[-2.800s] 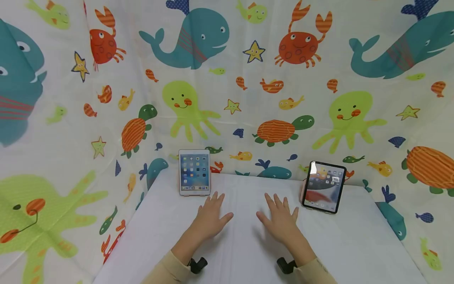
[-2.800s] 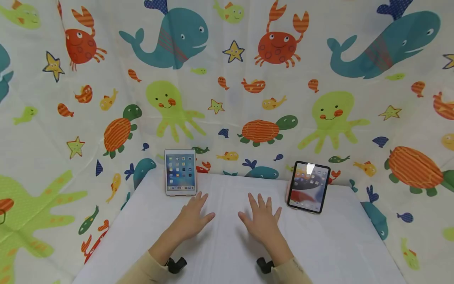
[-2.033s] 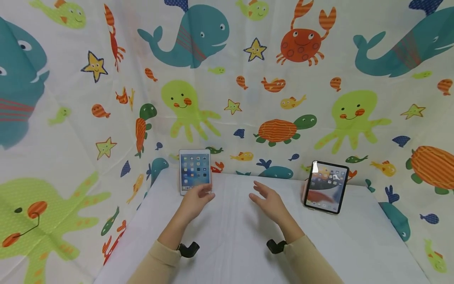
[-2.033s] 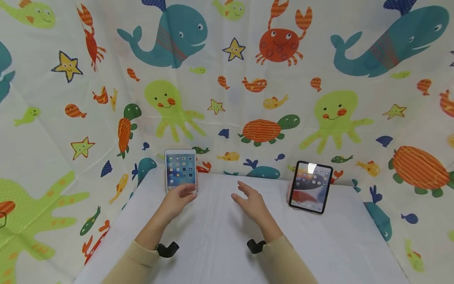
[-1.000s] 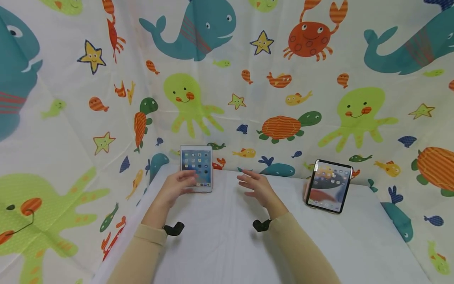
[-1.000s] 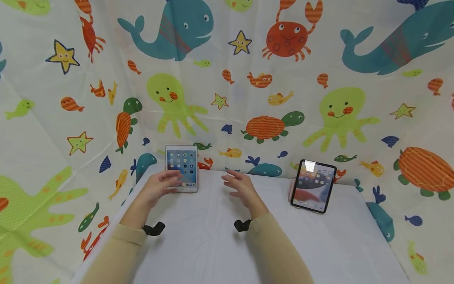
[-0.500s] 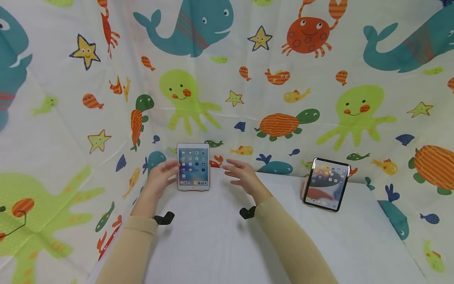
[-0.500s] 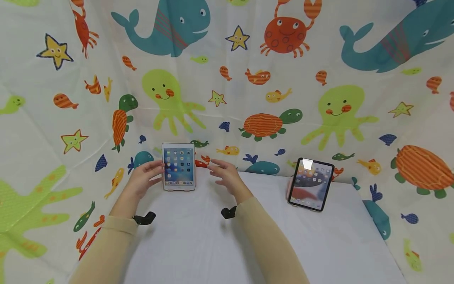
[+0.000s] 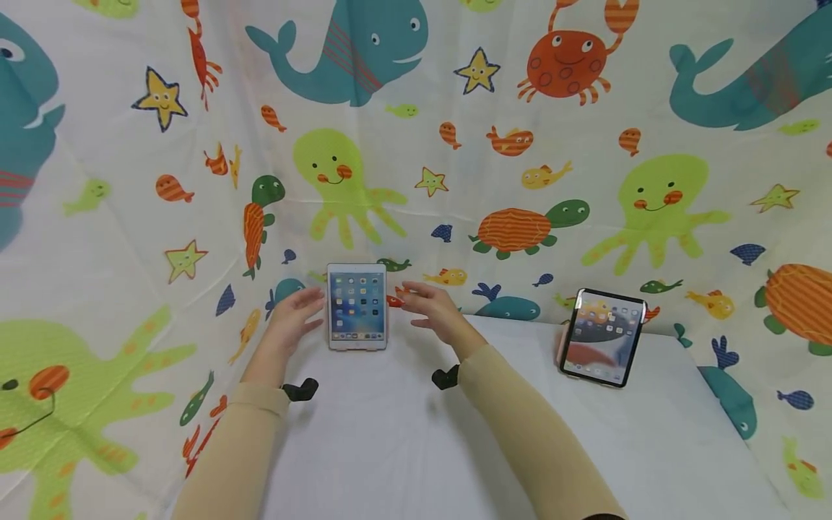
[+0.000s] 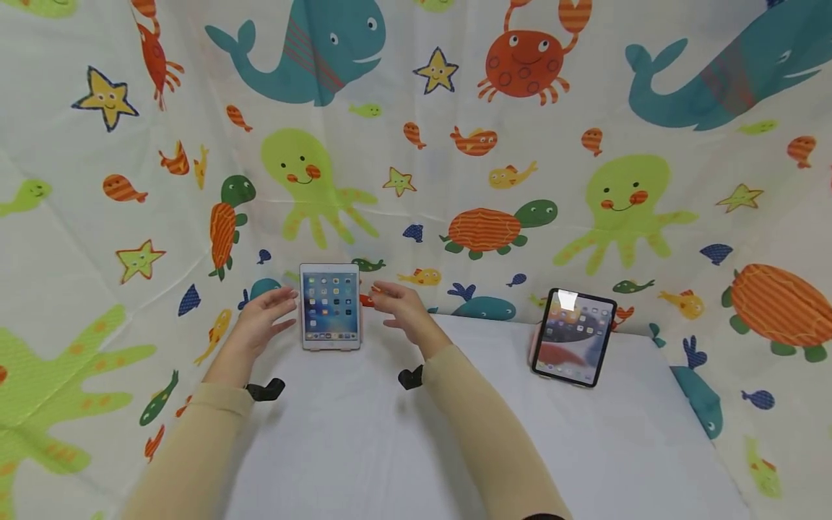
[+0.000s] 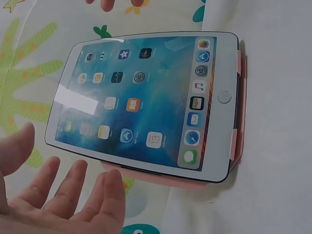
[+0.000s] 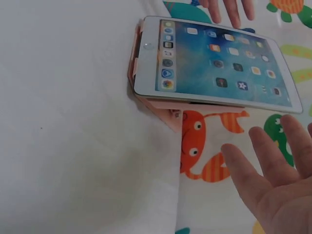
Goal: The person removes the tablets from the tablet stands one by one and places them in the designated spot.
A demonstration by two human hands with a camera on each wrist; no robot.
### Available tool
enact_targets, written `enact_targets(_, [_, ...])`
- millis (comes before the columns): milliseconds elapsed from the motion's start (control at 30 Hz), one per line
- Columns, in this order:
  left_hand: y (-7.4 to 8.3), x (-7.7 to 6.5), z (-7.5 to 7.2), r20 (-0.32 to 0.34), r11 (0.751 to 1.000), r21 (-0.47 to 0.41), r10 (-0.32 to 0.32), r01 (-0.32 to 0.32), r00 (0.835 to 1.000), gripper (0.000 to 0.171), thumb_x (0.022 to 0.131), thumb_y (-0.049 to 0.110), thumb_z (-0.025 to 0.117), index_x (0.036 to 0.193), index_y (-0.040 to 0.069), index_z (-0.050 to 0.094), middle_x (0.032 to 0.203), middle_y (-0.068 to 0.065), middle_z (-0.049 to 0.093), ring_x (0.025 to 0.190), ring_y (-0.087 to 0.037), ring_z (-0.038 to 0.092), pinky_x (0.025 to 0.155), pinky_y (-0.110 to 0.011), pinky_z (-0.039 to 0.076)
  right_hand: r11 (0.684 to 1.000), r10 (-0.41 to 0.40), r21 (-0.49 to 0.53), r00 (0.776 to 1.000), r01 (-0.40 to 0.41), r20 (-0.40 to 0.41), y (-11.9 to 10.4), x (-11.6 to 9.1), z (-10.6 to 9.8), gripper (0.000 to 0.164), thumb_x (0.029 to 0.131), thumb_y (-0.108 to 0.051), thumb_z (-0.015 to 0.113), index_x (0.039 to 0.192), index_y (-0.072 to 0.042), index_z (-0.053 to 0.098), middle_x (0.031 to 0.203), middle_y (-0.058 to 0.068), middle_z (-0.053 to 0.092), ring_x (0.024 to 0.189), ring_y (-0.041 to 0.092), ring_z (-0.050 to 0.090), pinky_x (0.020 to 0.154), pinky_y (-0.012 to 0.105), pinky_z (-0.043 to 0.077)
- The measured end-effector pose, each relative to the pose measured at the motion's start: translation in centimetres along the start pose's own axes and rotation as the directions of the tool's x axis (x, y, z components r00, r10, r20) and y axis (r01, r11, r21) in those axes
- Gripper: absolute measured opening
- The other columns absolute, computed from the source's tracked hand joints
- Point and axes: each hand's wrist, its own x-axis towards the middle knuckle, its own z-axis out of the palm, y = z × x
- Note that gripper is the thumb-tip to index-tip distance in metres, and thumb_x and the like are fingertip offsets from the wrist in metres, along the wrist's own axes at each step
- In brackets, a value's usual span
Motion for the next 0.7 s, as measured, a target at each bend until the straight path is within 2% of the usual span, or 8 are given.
enact_targets(167, [0.2,0.5,0.0,0.025,1.000,0.011,0.017,-0.017,1.000,0.063,0.112,0.027,0.059,0.169,0.012,0.034,0.174,-0.011,0.039,0.162,-0.031,0.037,0.129,-0.054,0.040,1.000,-0.025,-0.008,0.999,0.025,0.030,-0.1,0.5,0.1,0.060,0.107,-0.032,0.064,0.163,-0.020,0.047,0.165,0.007,0.054,0.154,0.039,0.049,0.123,0.064,0.044])
enact_targets(333, [0.4,1.0,0.1,0.030,1.000,-0.010,0.021,-0.021,0.999,0.064,0.112,0.025,0.059,0.169,0.012,0.032,0.175,-0.010,0.037,0.163,-0.031,0.034,0.130,-0.054,0.038,1.000,-0.025,-0.002,0.998,0.025,0.059,-0.2,0.9,0.5,0.064,0.108,-0.028,0.062,0.167,-0.019,0.040,0.170,0.008,0.048,0.157,0.041,0.044,0.125,0.062,0.043])
enact_targets(533, [0.8,1.9,0.7,-0.007,0.999,-0.040,0.020,-0.020,1.000,0.063,0.112,0.024,0.059,0.169,0.014,0.035,0.175,-0.010,0.038,0.162,-0.029,0.037,0.130,-0.052,0.039,0.999,-0.026,0.022,0.998,0.025,0.055,-0.3,1.6,1.1,0.066,0.107,-0.028,0.065,0.168,-0.020,0.039,0.172,0.006,0.045,0.155,0.040,0.047,0.124,0.061,0.044])
enact_targets(700, [1.4,2.5,1.3,-0.066,0.998,-0.048,0.026,-0.029,0.997,0.059,0.111,0.023,0.061,0.166,0.016,0.040,0.173,-0.010,0.042,0.160,-0.028,0.042,0.129,-0.051,0.041,0.999,-0.014,0.053,1.000,0.013,0.025,0.0,2.4,1.6,0.059,0.109,-0.018,0.061,0.165,-0.022,0.043,0.170,0.003,0.048,0.153,0.033,0.051,0.123,0.059,0.046])
